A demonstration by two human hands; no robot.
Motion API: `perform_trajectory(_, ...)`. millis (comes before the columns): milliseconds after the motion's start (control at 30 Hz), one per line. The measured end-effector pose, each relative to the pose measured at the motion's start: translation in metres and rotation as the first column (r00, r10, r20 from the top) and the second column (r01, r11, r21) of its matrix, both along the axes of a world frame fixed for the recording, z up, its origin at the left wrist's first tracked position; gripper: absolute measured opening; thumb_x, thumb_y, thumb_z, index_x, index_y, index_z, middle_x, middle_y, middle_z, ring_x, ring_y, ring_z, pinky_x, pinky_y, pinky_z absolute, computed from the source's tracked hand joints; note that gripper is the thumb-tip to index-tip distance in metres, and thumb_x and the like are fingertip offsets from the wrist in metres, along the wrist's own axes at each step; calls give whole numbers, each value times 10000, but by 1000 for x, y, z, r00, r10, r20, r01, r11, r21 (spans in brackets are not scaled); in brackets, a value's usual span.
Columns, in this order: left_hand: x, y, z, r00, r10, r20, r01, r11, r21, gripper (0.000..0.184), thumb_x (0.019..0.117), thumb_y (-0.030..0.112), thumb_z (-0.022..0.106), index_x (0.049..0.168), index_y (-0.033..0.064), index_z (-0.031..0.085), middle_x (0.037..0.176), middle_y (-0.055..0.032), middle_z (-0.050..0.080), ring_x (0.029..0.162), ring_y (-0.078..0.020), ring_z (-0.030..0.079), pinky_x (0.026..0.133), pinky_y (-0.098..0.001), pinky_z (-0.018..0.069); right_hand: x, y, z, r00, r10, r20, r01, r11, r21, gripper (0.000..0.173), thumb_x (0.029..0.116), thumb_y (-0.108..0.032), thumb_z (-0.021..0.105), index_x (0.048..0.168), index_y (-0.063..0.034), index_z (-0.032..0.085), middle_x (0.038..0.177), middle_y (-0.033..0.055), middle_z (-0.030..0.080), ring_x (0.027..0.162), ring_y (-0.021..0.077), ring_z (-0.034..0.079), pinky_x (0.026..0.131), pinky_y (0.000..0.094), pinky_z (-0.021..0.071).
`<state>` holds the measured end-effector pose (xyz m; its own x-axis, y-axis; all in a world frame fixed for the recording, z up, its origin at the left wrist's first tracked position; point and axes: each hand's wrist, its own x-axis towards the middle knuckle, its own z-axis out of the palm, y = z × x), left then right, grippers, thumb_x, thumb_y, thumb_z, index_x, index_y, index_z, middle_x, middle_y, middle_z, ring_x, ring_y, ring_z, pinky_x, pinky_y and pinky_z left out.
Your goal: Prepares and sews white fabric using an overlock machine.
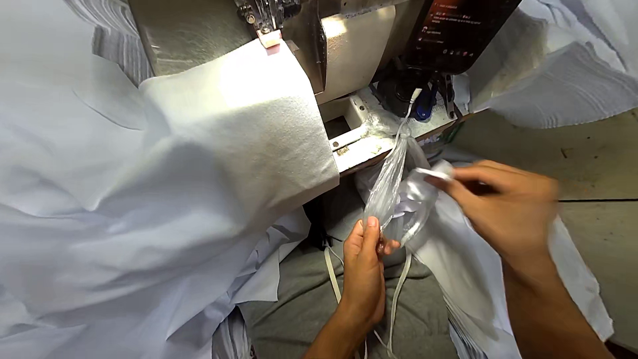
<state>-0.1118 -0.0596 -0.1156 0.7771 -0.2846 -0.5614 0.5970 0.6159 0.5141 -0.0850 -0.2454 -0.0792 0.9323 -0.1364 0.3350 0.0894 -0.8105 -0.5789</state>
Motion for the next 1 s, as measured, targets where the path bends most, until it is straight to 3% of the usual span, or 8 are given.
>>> perform_trajectory(67,-2,0,1,1000,-12,6,12,1000,3,225,1095,126,371,978,73,555,725,31,552,644,-60,567,733,-245,546,6,-1,-5,995,12,-103,-20,997,-70,163,930,-138,682,948,-29,803,841,96,727,675,154,652,625,353,535)
perform_trajectory(267,1,1,0,1000,18,11,-18,1000,11,236,1097,131,362,950,89,541,690,35,544,635,-73,585,767,-282,573,-3,-3,31,995,5,97,-5,1000,2,224,998,-110,623,1128,31,738,1022,124,701,725,36,620,616,188,528)
perform_trajectory(500,-1,0,-8,1000,-4,4,4,1000,25,227,1093,115,386,933,74,543,729,10,569,684,-102,619,811,-320,588,1,-16,54,967,-4,256,-79,947,311,153,1008,-180,669,1135,-104,708,874,-102,715,603,-8,639,518,162,555)
perform_trajectory(567,-3,-2,-12,1000,20,-2,-20,994,103,113,1070,87,445,1049,50,549,827,-26,612,758,-126,656,815,-335,594,0,-17,61,958,34,285,-134,931,338,195,1014,-166,658,1185,-82,703,944,-59,750,616,31,676,516,186,583)
perform_trajectory(667,-10,2,-16,971,-27,236,-69,920,387,359,1012,98,527,1338,-48,495,1226,-108,557,1075,-109,586,916,-273,516,-13,-6,65,949,138,284,-239,901,362,191,1031,-211,634,1192,-137,708,1100,-23,766,758,92,749,601,230,643)
perform_trajectory(767,-3,16,1,816,-208,539,13,939,343,409,1103,250,383,1104,0,706,1089,3,696,1036,-26,639,922,-240,533,-35,22,57,912,363,189,-409,826,389,200,1019,-230,657,1149,-115,757,1095,0,769,971,83,734,846,253,632)
perform_trajectory(833,20,30,28,806,-312,502,279,950,143,597,1114,397,231,1185,-5,667,1075,0,747,1011,-65,694,926,-284,562,-46,41,47,854,492,169,-511,734,447,284,1038,-302,623,1129,-62,746,1074,30,770,1006,74,726,892,246,616)
perform_trajectory(1000,74,66,87,876,-147,459,74,982,173,204,1051,32,472,1062,-15,670,917,-93,773,825,-155,758,788,-299,628,-44,79,22,843,438,313,-536,632,559,84,957,-95,724,1023,-42,730,991,25,778,979,66,735,892,215,603)
